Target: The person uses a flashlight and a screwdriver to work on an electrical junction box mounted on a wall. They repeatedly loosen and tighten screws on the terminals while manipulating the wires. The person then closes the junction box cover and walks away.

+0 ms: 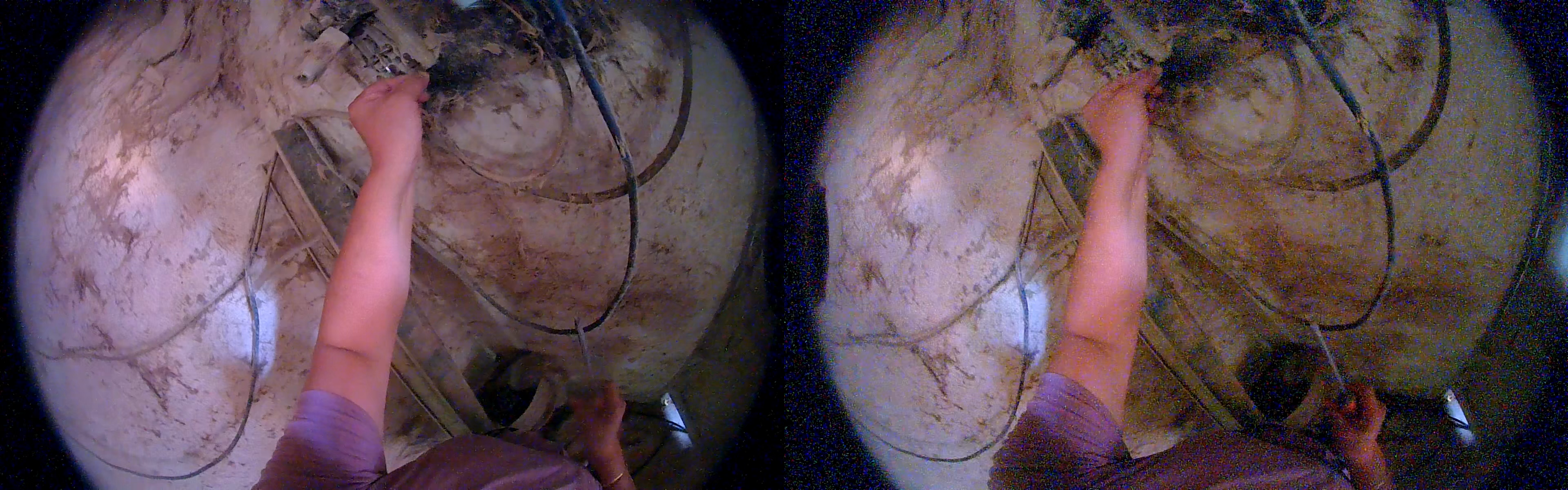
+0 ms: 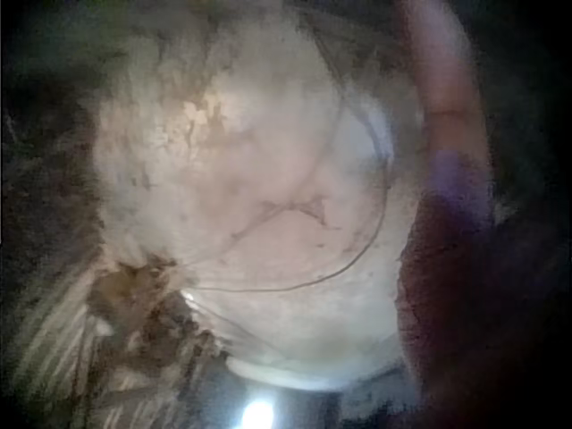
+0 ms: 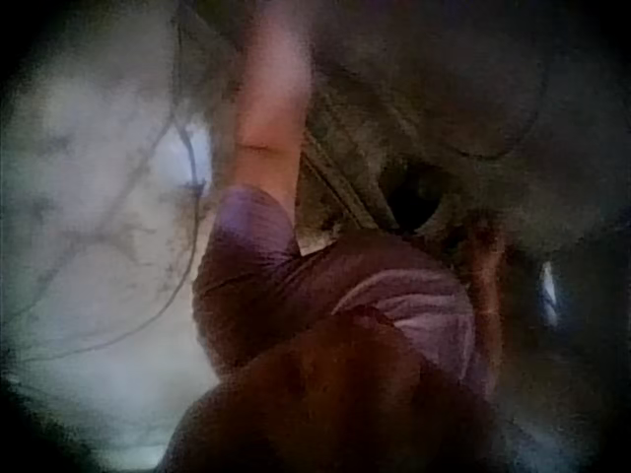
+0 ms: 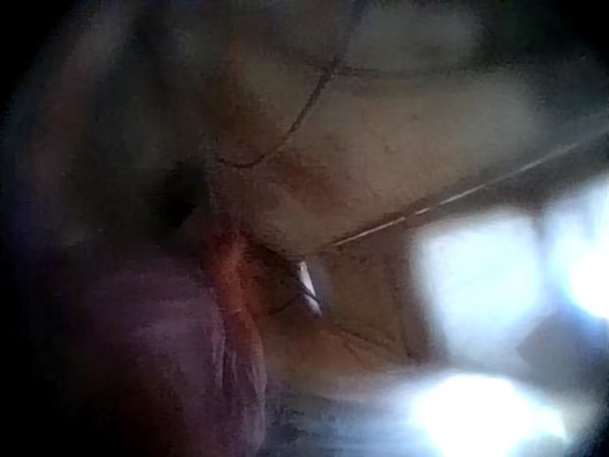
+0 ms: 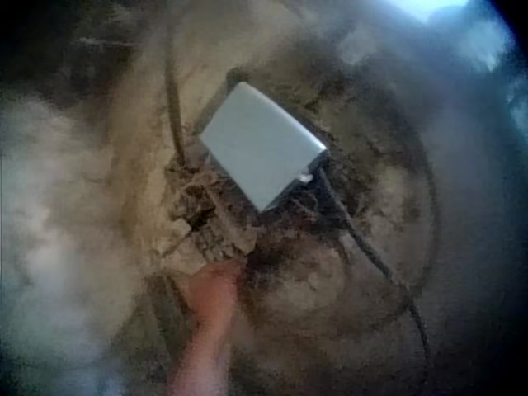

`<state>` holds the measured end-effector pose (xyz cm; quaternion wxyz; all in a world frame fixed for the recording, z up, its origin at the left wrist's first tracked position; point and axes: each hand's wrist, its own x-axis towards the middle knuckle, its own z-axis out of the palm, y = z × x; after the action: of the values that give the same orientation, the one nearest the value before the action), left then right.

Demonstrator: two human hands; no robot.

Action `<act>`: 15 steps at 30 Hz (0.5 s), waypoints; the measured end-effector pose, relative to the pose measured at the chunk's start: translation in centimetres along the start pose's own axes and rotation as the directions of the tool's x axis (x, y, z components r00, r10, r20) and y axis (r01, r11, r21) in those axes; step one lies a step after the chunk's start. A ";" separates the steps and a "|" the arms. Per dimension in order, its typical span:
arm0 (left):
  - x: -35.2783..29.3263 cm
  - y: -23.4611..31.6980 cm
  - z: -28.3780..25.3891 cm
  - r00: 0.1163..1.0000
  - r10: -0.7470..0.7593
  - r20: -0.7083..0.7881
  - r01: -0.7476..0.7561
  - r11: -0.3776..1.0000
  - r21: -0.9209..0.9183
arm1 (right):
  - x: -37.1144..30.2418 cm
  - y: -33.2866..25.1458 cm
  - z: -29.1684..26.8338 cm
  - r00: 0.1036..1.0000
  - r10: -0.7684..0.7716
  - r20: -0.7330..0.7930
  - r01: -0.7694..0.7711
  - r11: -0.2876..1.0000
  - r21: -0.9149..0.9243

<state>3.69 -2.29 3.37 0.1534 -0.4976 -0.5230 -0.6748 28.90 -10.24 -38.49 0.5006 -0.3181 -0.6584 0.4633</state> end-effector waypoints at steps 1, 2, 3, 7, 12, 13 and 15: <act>0.0 0.0 -0.1 1.000 0.005 0.009 -0.005 1.000 -0.011 | 0.3 -0.8 -0.2 1.000 0.000 0.018 0.000 1.000 -0.020; 0.0 -0.1 -0.2 1.000 0.002 0.005 -0.002 1.000 -0.031 | 0.6 -1.8 -0.4 0.999 0.001 0.036 0.001 0.999 -0.039; 0.3 -0.2 0.0 1.000 0.001 0.004 -0.001 0.998 -0.058 | 1.3 -3.1 -0.5 0.999 0.000 0.046 0.002 0.998 -0.062; 0.3 0.2 0.2 0.999 -0.023 -0.030 0.025 0.999 0.045 | 3.9 -6.4 0.2 0.993 0.111 0.036 -0.117 0.970 0.215; -0.2 0.4 0.4 0.999 0.012 -0.049 -0.008 0.997 0.075 | 11.0 -12.9 1.8 0.964 -0.195 -0.181 0.245 0.918 0.311; -0.1 0.2 0.3 0.999 0.013 -0.050 -0.010 0.997 0.075 | 12.3 -15.1 1.6 0.989 -0.085 -0.119 0.125 0.917 0.379; 0.1 -0.2 -0.5 0.999 -0.012 -0.043 0.016 0.996 0.083 | 14.8 -19.7 2.9 0.998 -0.026 -0.056 0.050 0.864 0.502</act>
<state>3.25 -2.61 3.32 0.1803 -0.4728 -0.5506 -0.6639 22.63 -5.27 -15.00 0.5906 -0.1745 -0.5092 0.6012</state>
